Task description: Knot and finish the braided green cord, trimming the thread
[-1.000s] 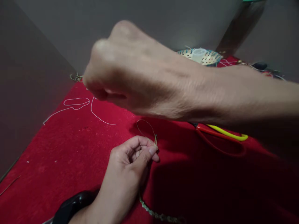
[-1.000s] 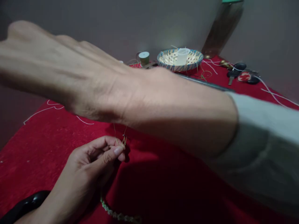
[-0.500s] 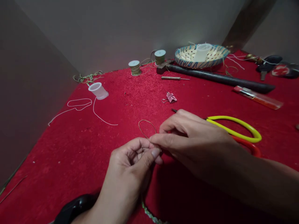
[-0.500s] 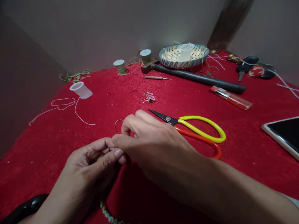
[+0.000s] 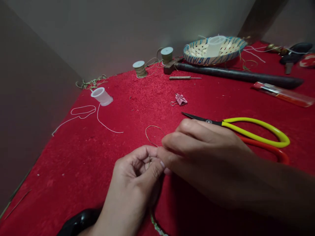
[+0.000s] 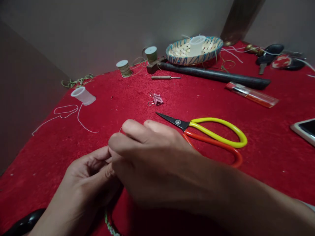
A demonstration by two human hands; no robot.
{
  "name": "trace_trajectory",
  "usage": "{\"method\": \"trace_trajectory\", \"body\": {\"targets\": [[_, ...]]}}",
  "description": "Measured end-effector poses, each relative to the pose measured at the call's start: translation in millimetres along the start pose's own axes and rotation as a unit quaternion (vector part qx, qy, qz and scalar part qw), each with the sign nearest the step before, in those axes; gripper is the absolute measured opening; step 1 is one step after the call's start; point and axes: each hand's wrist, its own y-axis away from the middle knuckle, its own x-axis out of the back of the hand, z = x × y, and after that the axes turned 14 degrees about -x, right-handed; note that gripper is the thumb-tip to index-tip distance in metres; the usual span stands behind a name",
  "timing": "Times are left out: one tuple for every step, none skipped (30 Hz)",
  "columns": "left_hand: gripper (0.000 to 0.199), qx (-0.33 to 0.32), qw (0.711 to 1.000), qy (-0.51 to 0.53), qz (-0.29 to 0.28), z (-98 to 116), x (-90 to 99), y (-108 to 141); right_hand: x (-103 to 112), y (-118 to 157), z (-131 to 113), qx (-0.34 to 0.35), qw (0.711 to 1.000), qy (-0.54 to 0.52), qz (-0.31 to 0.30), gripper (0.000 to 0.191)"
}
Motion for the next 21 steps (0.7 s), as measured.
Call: {"method": "trace_trajectory", "body": {"targets": [[0.023, -0.002, 1.000, -0.002, -0.005, 0.4, -0.4, -0.7, 0.5, 0.1, -0.6, 0.033, 0.999, 0.013, 0.007, 0.032], [0.024, -0.003, 1.000, -0.004, -0.009, 0.8, -0.4, -1.1, 1.5, 0.3, -1.2, 0.061, 0.998, 0.022, 0.019, 0.035], [0.024, -0.005, 1.000, -0.006, -0.013, 1.0, -0.2, -1.3, 2.6, 0.5, -1.8, 0.075, 0.997, 0.025, 0.024, 0.038], [0.025, -0.007, 1.000, -0.007, -0.016, 1.1, 0.2, -1.3, 3.6, 0.6, -2.2, 0.072, 0.997, 0.023, 0.029, 0.040], [0.026, -0.005, 1.000, -0.013, -0.016, 1.0, 0.9, -1.0, 4.3, 0.8, -2.6, 0.061, 0.997, 0.022, 0.029, 0.040], [0.027, -0.003, 1.000, -0.020, -0.014, 0.7, 1.6, -0.7, 4.5, 0.9, -2.7, 0.053, 0.998, 0.025, 0.030, 0.040], [0.027, -0.004, 1.000, -0.029, -0.009, 0.3, 2.3, -0.4, 4.3, 0.9, -2.6, 0.044, 0.998, 0.034, 0.032, 0.041], [0.025, -0.006, 0.999, -0.035, -0.003, -0.3, 2.9, -0.2, 3.7, 0.8, -2.2, 0.036, 0.998, 0.045, 0.034, 0.041], [0.024, -0.007, 0.999, -0.041, 0.003, -0.9, 3.5, -0.1, 2.7, 0.7, -1.6, 0.032, 0.997, 0.051, 0.038, 0.042], [0.022, -0.009, 0.999, -0.045, 0.007, -1.7, 3.8, -0.1, 1.4, 0.4, -0.9, 0.032, 0.997, 0.056, 0.041, 0.042], [0.021, -0.008, 0.999, -0.047, 0.012, -2.4, 4.1, -0.1, 0.0, 0.0, 0.1, 0.031, 0.997, 0.055, 0.042, 0.042], [0.020, -0.009, 0.999, -0.045, 0.013, -3.1, 4.1, -0.2, -1.4, -0.5, 0.9, 0.029, 0.998, 0.050, 0.040, 0.040], [0.020, -0.010, 0.999, -0.043, 0.015, -3.7, 4.0, -0.1, -2.6, -1.1, 1.5, 0.027, 0.998, 0.040, 0.038, 0.038], [0.020, -0.012, 0.999, -0.044, 0.017, -4.1, 3.6, 0.1, -3.6, -1.6, 1.8, 0.027, 0.999, 0.026, 0.032, 0.036], [0.020, -0.018, 0.998, -0.049, 0.020, -4.2, 3.1, 0.4, -4.3, -1.9, 1.4, 0.026, 0.999, 0.011, 0.029, 0.035], [0.020, -0.027, 0.998, -0.055, 0.024, -3.9, 2.5, 0.7, -4.6, -1.9, 0.5, 0.023, 0.999, 0.000, 0.029, 0.036], [0.020, -0.038, 0.997, -0.066, 0.026, -3.2, 1.8, 1.1, -4.6, -1.4, -1.1, 0.019, 0.999, -0.005, 0.032, 0.038], [0.021, -0.050, 0.995, -0.082, 0.025, -2.2, 1.1, 1.4, -4.4, -0.5, -3.1, 0.015, 0.999, 0.002, 0.039, 0.041], [0.022, -0.061, 0.993, -0.101, 0.022, -0.8, 0.5, 1.5, -4.0, 0.8, -5.2, 0.012, 0.999, 0.016, 0.047, 0.043], [0.023, -0.071, 0.990, -0.119, 0.017, 0.8, 0.0, 1.5, -3.6, 2.5, -7.3, 0.012, 0.998, 0.034, 0.052, 0.044], [0.024, -0.079, 0.988, -0.135, 0.011, 2.3, -0.2, 1.2, -3.3, 4.3, -9.1, 0.007, 0.997, 0.048, 0.053, 0.044]]}}
